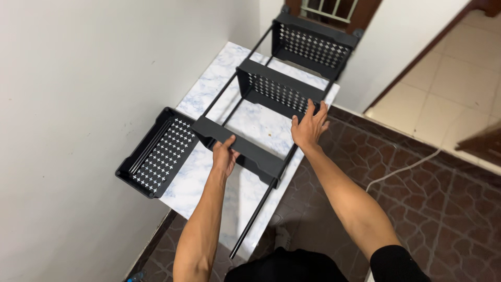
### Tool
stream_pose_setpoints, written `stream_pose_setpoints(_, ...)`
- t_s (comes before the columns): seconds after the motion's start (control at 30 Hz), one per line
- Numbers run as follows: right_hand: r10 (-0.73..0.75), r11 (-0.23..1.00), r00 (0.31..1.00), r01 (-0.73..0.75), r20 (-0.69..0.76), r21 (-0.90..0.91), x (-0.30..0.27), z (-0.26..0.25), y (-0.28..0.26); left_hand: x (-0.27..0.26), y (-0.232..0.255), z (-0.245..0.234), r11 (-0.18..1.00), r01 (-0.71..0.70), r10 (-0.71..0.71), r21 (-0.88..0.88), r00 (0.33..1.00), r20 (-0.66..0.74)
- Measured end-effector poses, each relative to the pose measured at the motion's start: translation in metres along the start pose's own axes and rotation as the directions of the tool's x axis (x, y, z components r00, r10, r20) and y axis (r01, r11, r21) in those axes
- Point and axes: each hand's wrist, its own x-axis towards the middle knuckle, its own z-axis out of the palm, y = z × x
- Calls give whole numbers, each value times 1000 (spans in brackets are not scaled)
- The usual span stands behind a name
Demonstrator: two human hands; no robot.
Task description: The person assembles a black plastic shelving unit by inserting rods into side panels and attaching a base tray. The person handles the side panels, rods, and tray, aligning and securing them together on a white table.
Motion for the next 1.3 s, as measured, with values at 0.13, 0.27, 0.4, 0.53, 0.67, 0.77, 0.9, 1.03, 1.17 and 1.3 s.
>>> stream_pose_setpoints(0.13,158,949,982,-180,101,259,-34,11,20,0,-1,-4,1000,13,-13,19,1000,-6)
stream_pose_setpoints(0.27,146,945,972,-193,186,264,-74,27,26,-2,0,-9,998,40,-42,54,999,34)
stream_pose_setpoints(0.4,246,896,905,-349,347,276,-109,31,18,-4,7,-18,990,72,-77,120,996,35)
stream_pose_setpoints(0.53,270,907,906,-353,327,228,-128,25,3,-8,15,-27,966,67,-73,249,997,16)
stream_pose_setpoints(0.67,293,893,911,-370,291,258,-142,22,0,-27,3,-37,903,40,-55,429,998,22)
stream_pose_setpoints(0.77,263,897,947,-310,184,316,-143,27,-1,-53,-9,-37,823,76,-150,563,985,86)
stream_pose_setpoints(0.9,375,841,898,-433,228,323,-164,41,2,-118,-26,-35,718,-38,-170,695,959,228)
stream_pose_setpoints(1.03,294,852,946,-324,136,412,-178,34,0,-181,-21,-17,481,-110,-187,869,956,225)
stream_pose_setpoints(1.17,363,725,901,-434,240,535,-193,15,-15,-218,-16,-8,245,-337,-80,909,928,365)
stream_pose_setpoints(1.3,511,607,812,-574,284,549,-212,6,-25,-239,-21,-9,93,-360,-64,928,928,367)
